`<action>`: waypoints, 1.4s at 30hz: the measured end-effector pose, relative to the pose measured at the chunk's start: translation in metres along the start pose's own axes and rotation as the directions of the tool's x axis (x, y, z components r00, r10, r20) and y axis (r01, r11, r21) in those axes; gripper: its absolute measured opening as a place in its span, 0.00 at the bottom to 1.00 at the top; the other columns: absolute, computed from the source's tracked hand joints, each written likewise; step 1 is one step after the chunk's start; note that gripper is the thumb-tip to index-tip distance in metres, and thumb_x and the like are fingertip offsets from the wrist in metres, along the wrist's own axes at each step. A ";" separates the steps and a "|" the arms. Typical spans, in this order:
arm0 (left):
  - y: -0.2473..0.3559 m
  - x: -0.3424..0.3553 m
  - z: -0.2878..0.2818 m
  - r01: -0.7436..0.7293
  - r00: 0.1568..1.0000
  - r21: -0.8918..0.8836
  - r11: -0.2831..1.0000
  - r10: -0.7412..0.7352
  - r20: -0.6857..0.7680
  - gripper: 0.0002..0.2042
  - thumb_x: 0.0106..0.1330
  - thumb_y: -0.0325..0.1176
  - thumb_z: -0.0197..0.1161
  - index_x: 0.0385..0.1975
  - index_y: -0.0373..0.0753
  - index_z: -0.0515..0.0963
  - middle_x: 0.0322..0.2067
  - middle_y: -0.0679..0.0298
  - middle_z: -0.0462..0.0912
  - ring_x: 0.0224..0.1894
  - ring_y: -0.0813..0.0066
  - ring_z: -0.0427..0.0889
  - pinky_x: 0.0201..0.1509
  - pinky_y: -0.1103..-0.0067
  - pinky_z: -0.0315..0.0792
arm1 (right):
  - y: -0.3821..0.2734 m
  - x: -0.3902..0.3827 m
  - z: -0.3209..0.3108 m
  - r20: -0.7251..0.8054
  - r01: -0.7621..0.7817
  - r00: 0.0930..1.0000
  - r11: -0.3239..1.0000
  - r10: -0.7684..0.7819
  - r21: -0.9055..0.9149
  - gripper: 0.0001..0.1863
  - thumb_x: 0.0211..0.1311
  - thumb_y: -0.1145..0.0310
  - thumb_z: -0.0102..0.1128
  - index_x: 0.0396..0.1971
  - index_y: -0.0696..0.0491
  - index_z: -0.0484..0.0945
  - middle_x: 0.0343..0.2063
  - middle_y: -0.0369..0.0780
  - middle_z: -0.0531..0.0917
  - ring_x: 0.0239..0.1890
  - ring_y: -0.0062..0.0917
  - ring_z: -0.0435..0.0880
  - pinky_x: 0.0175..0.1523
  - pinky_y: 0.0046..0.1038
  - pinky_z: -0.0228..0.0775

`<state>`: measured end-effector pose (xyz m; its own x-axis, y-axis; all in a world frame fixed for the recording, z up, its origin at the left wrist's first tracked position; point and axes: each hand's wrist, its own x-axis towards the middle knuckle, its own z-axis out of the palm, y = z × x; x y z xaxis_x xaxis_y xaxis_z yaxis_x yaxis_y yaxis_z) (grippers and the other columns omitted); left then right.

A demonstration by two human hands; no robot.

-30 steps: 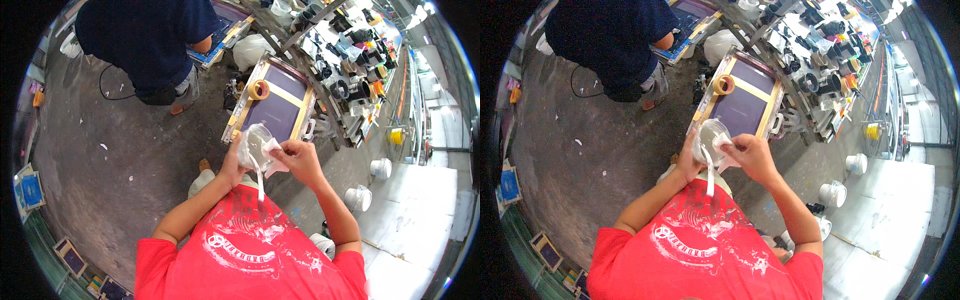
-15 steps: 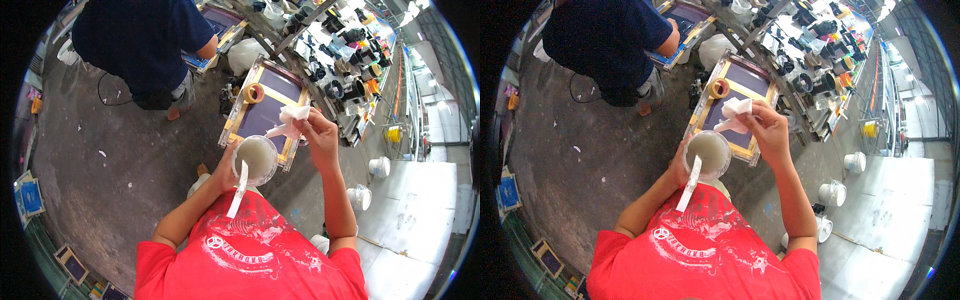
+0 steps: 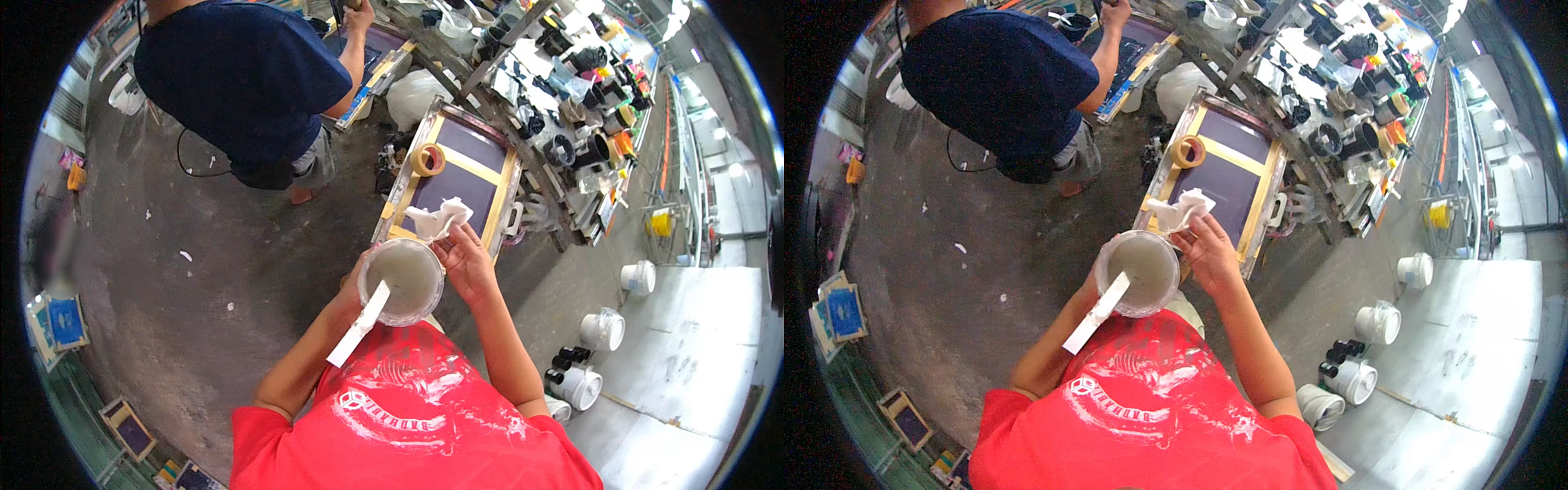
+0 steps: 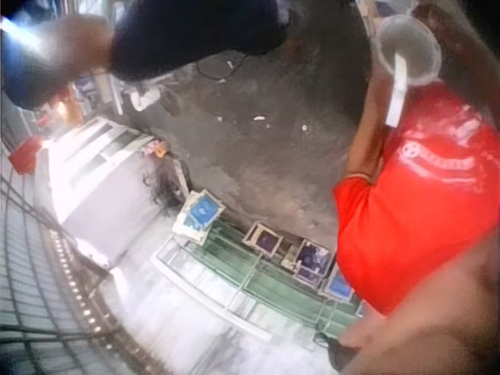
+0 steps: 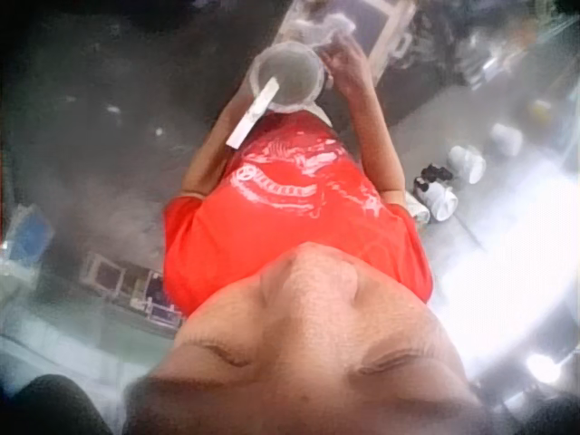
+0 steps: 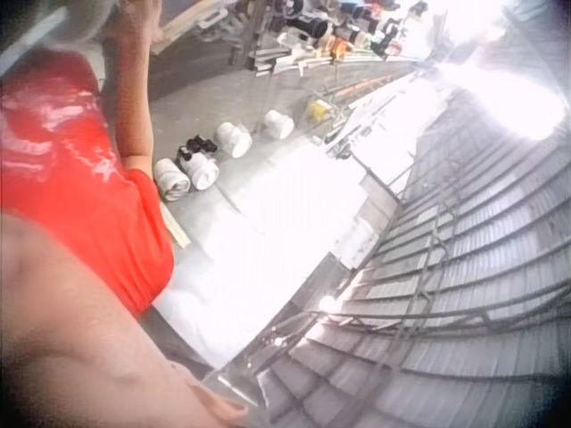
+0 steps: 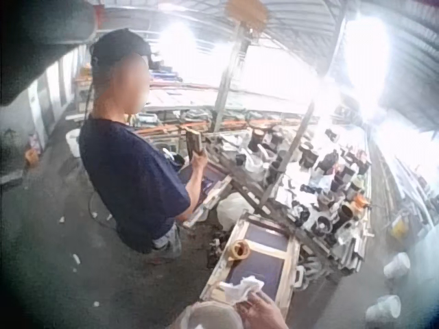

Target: The person applies masking tape to the edges of a screen printing frame to seal the mesh. They then pick up a container of white paste and use a cloth to wipe the rim of the container.

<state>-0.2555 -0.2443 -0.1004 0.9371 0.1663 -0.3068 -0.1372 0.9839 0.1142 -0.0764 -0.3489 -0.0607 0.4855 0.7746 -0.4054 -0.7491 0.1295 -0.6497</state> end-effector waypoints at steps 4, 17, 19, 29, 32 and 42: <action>0.005 -0.005 -0.002 0.004 0.997 0.138 0.990 0.007 -0.081 0.22 0.74 0.49 0.41 0.54 0.38 0.72 0.46 0.60 0.81 0.46 0.71 0.81 0.52 0.73 0.76 | 0.008 -0.008 0.018 0.086 0.001 0.996 0.993 0.009 -0.115 0.15 0.69 0.70 0.52 0.53 0.57 0.74 0.46 0.40 0.81 0.47 0.25 0.81 0.53 0.29 0.74; 0.008 -0.012 -0.024 -0.284 0.959 0.289 0.914 0.276 0.067 0.16 0.70 0.40 0.53 0.49 0.36 0.76 0.44 0.63 0.83 0.43 0.74 0.82 0.49 0.74 0.77 | 0.008 0.002 0.017 0.275 0.102 0.959 0.822 0.068 -0.560 0.15 0.63 0.70 0.60 0.46 0.62 0.78 0.39 0.37 0.83 0.42 0.20 0.80 0.51 0.23 0.70; 0.003 -0.019 -0.026 -0.266 0.964 0.133 0.955 0.266 0.017 0.17 0.70 0.42 0.51 0.48 0.35 0.76 0.43 0.62 0.83 0.43 0.72 0.82 0.49 0.73 0.77 | 0.015 0.003 0.032 0.311 0.102 0.947 0.843 0.079 -0.528 0.13 0.61 0.74 0.60 0.45 0.63 0.78 0.39 0.37 0.83 0.43 0.20 0.81 0.51 0.24 0.71; 0.001 -0.040 -0.087 -0.354 0.935 0.016 0.935 0.354 0.003 0.15 0.69 0.38 0.55 0.49 0.35 0.76 0.44 0.59 0.82 0.45 0.72 0.82 0.51 0.73 0.77 | 0.052 0.027 0.076 0.292 0.105 0.947 0.727 0.135 -0.678 0.14 0.60 0.76 0.60 0.47 0.61 0.77 0.39 0.38 0.83 0.40 0.20 0.82 0.45 0.22 0.73; 0.007 -0.047 -0.104 -0.420 0.905 0.123 0.899 0.425 -0.015 0.20 0.68 0.40 0.55 0.55 0.36 0.71 0.50 0.54 0.79 0.50 0.67 0.79 0.53 0.69 0.76 | 0.069 0.048 0.074 0.186 0.007 0.976 0.834 0.114 -0.552 0.14 0.65 0.74 0.55 0.50 0.59 0.72 0.39 0.39 0.82 0.38 0.25 0.83 0.42 0.24 0.77; 0.045 -0.083 -0.045 -0.019 0.904 -0.152 0.988 0.082 0.419 0.36 0.68 0.63 0.41 0.69 0.45 0.56 0.56 0.36 0.70 0.56 0.33 0.72 0.59 0.50 0.68 | 0.061 0.042 0.036 0.028 0.064 0.998 0.962 -0.059 -0.266 0.20 0.62 0.71 0.61 0.52 0.58 0.67 0.45 0.41 0.79 0.48 0.29 0.81 0.51 0.29 0.76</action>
<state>-0.3542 -0.2112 -0.1122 0.9707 0.2036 0.1274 -0.2021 0.9791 -0.0246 -0.1183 -0.2858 -0.0941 0.5156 0.7828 -0.3484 -0.5694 0.0093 -0.8220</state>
